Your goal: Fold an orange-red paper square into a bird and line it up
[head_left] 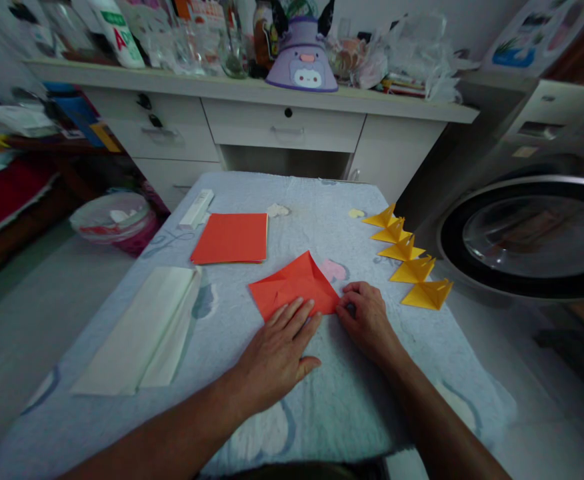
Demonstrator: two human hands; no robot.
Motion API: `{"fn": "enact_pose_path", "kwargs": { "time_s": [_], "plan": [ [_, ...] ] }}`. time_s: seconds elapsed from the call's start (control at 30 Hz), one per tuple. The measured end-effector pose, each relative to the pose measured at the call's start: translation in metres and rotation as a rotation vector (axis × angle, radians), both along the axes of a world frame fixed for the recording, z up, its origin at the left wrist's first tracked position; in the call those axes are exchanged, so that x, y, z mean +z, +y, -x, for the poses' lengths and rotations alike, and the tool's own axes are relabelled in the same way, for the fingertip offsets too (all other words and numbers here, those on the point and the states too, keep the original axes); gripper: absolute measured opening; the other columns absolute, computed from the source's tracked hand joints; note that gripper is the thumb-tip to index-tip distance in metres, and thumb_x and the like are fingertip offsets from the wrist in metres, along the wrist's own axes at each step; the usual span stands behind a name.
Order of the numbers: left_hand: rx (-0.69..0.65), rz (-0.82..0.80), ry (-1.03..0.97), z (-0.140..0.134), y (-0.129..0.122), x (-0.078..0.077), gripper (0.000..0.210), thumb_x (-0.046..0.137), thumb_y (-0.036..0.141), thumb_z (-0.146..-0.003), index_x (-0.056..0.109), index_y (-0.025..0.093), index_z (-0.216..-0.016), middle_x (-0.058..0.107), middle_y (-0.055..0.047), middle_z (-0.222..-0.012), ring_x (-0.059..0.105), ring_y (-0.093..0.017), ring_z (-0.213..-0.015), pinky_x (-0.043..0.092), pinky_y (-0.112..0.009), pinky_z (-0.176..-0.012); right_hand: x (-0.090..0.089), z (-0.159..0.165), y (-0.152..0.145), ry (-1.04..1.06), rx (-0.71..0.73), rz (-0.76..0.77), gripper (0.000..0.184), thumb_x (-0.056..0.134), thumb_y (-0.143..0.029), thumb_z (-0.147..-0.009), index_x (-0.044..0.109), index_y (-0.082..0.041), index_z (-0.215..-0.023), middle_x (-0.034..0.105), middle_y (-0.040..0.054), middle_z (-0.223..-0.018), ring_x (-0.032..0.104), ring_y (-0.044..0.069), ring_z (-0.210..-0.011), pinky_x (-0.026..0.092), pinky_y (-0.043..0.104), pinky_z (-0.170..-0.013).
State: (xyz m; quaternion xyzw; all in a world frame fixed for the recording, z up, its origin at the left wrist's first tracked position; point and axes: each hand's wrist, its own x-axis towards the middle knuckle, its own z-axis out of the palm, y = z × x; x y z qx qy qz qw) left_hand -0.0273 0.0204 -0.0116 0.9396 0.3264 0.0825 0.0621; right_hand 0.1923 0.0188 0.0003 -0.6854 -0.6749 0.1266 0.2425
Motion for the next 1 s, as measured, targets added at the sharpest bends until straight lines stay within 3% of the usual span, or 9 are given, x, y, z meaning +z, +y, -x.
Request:
{"fn": "enact_pose_path", "kwargs": {
  "time_s": [0.43,0.73,1.0],
  "plan": [
    [0.013,-0.047,-0.019,-0.0019,-0.0041,0.0003,0.064,0.052,0.054,-0.092,0.04,0.019,-0.144,0.04,-0.011,-0.153,0.036,-0.029,-0.142,0.032,-0.046,-0.114,-0.0045,-0.0031,0.0002,-0.009,0.01,-0.019,0.008,0.064,-0.018,-0.079,0.069,-0.02,-0.073,0.062,0.0099,-0.103,0.054,0.026,-0.098,0.041,0.042,-0.089],
    [0.033,-0.045,-0.021,-0.0025,-0.0064,-0.0063,0.066,0.049,0.056,-0.093,0.037,0.018,-0.146,0.038,-0.01,-0.154,0.034,-0.029,-0.142,0.031,-0.046,-0.115,-0.0053,-0.0047,0.0012,-0.006,0.015,-0.019,0.008,0.064,-0.018,-0.077,0.068,-0.02,-0.071,0.062,0.0097,-0.102,0.055,0.026,-0.098,0.041,0.042,-0.088],
    [0.053,-0.005,-0.005,-0.0041,-0.0087,-0.0025,0.068,0.05,0.055,-0.092,0.035,0.017,-0.147,0.034,-0.011,-0.156,0.032,-0.028,-0.143,0.028,-0.046,-0.118,-0.0033,-0.0037,0.0013,-0.02,-0.002,0.006,0.007,0.064,-0.02,-0.077,0.069,-0.02,-0.072,0.062,0.0099,-0.104,0.054,0.027,-0.098,0.041,0.042,-0.087]
  ]
}}
